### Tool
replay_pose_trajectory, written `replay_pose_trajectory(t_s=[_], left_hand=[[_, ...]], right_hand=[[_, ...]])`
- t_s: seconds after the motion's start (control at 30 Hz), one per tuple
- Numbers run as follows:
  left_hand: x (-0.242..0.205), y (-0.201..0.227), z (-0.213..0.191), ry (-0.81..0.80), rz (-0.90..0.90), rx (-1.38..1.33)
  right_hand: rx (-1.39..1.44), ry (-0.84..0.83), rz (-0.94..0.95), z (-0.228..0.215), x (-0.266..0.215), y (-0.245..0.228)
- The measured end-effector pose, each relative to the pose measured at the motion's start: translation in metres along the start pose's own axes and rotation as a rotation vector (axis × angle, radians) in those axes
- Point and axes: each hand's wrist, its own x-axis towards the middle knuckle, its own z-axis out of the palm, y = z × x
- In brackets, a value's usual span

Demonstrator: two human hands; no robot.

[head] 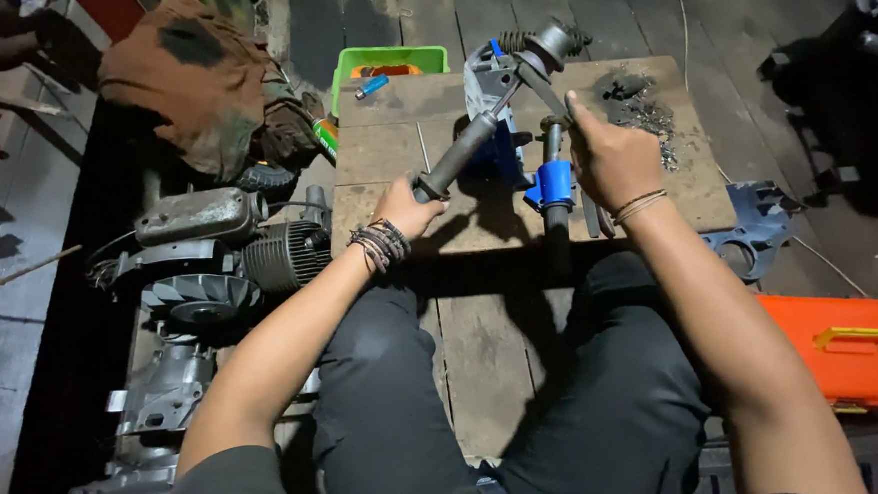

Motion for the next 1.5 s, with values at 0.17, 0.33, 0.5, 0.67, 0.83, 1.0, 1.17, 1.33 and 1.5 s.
replay_pose_trajectory(t_s=[0.17,0.33,0.5,0.67,0.83,1.0,1.17,1.33,1.5], left_hand=[[0.001,-0.005,0.001,-0.07,-0.059,-0.018],[0.027,-0.027,0.027,-0.124,-0.024,-0.108],[0.018,-0.025,0.025,-0.045,0.024,-0.584],[0.032,-0.039,0.022,-0.153,0.028,-0.757],[0.03,-0.043,0.026,-0.126,-0.008,-0.449],[0.02,-0.036,0.025,-0.218,0.085,-0.112],[0.019,-0.029,0.021,-0.23,0.111,-0.067],[0.007,-0.013,0.003,-0.171,0.083,0.005],[-0.024,0.016,-0.031,0.061,0.172,0.364]], right_hand=[[0.067,-0.055,-0.01,0.013,-0.008,0.011],[0.009,-0.156,-0.019,0.041,-0.028,0.024],[0.052,-0.183,0.044,0.031,-0.029,0.021],[-0.009,0.108,-0.087,-0.012,0.006,-0.013],[0.045,0.212,-0.091,-0.015,0.017,-0.017],[0.112,0.02,-0.098,0.013,-0.006,0.015],[0.108,-0.313,0.042,0.039,-0.032,0.046],[0.114,-0.582,0.309,0.069,-0.063,0.077],[1.035,0.022,0.888,0.083,-0.056,0.073]])
